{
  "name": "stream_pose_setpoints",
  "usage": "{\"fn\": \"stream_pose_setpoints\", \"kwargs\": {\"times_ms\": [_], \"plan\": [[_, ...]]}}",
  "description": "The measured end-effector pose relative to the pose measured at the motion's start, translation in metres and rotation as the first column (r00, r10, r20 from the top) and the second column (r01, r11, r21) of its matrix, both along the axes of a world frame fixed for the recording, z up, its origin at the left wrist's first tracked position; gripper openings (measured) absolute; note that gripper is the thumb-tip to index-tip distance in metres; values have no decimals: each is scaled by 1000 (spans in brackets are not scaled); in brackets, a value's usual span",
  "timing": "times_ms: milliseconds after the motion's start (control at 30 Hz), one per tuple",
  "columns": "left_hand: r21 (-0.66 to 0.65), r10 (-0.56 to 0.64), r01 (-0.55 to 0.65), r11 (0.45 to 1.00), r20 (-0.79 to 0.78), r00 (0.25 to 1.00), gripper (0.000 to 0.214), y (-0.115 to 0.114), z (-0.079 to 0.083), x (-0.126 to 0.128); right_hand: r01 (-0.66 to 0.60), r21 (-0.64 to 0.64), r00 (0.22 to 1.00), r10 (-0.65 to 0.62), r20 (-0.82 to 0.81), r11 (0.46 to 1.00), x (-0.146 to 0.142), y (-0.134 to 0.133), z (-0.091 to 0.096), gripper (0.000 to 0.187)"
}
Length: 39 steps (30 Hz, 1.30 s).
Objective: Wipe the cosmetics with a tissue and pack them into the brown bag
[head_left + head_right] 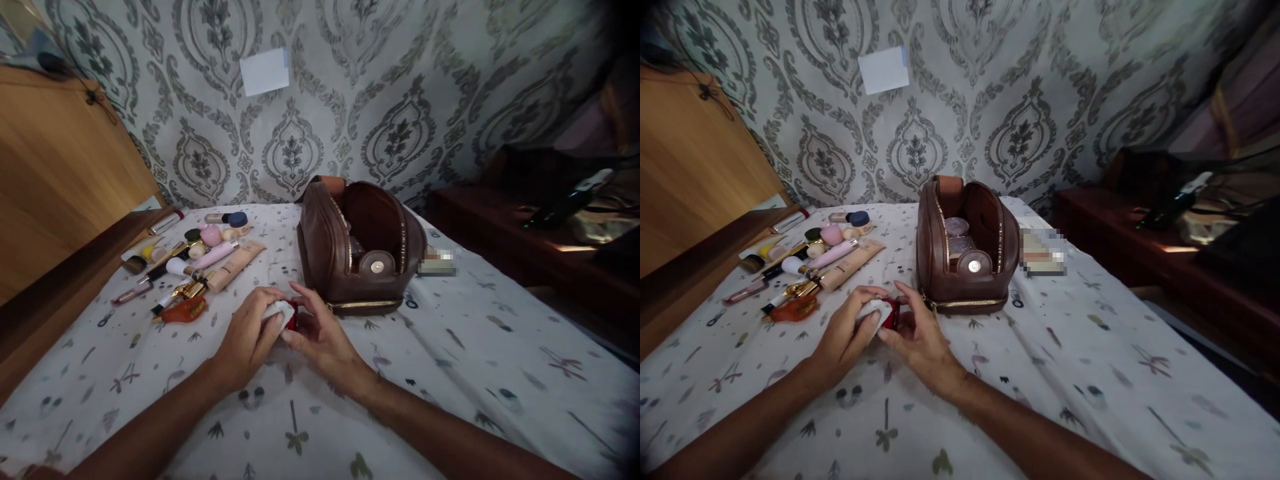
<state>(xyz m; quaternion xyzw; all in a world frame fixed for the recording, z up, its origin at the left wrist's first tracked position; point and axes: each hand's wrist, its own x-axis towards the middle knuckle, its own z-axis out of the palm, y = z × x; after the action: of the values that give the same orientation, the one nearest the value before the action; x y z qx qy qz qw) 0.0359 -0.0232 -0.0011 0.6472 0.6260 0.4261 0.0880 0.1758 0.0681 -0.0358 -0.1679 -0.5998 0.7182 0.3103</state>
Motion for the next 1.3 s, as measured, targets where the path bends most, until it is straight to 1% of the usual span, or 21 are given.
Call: {"fn": "stream_pose_setpoints", "kwargs": {"times_ms": [67,133,233,333,400,467,533,567,633,733,800,867,933,1000,1100,1167,1233,1300], "plan": [[-77,44,-34,996,122,992,21,0,3,1,17,40,1000,-18,18,999,0,-2,1,75],[-135,93,-65,989,218,972,22,0,7,2,37,85,999,-39,28,996,1,-3,2,74],[-195,154,-89,977,347,925,20,2,10,1,45,170,999,-49,20,984,1,-4,2,64],[-214,192,-100,972,474,859,23,7,9,-1,37,238,999,-38,1,971,1,-4,2,51],[-216,204,-100,971,539,818,27,9,6,-4,39,241,999,-38,-9,970,1,-5,3,46],[-224,202,-80,971,597,776,29,11,2,-7,51,213,999,-47,-25,976,0,-5,4,45],[-226,193,-61,972,630,752,30,12,1,-9,74,177,997,-69,-34,981,0,-5,6,45],[-224,193,-63,973,626,756,30,12,1,-9,93,163,996,-88,-33,982,0,-5,6,45],[-219,208,-97,971,571,794,32,12,3,-8,130,157,991,-130,-11,979,1,-6,8,45],[-224,247,-158,962,455,855,35,12,6,-6,164,213,984,-175,35,963,2,-6,9,44],[-239,265,-177,955,410,873,36,10,5,-6,182,258,977,-205,63,949,3,-6,10,44],[-237,270,-188,953,383,883,36,8,1,-6,198,265,970,-227,86,944,3,-6,10,43],[-230,239,-163,959,356,903,35,5,-4,-5,198,218,969,-224,102,956,3,-5,11,44],[-231,168,-93,969,332,928,32,3,-5,-5,174,133,977,-188,101,976,3,-4,12,45],[-220,87,-19,975,307,948,28,2,-1,-3,119,17,990,-120,74,993,4,-3,15,44],[-204,55,11,979,317,947,30,2,3,-3,107,-22,993,-106,55,994,5,-2,17,45],[-176,47,11,984,321,946,37,3,6,-4,115,-38,993,-113,44,993,6,-1,18,45],[-145,67,-24,989,297,953,43,3,5,-6,94,-74,995,-92,23,993,6,0,16,46]]}}
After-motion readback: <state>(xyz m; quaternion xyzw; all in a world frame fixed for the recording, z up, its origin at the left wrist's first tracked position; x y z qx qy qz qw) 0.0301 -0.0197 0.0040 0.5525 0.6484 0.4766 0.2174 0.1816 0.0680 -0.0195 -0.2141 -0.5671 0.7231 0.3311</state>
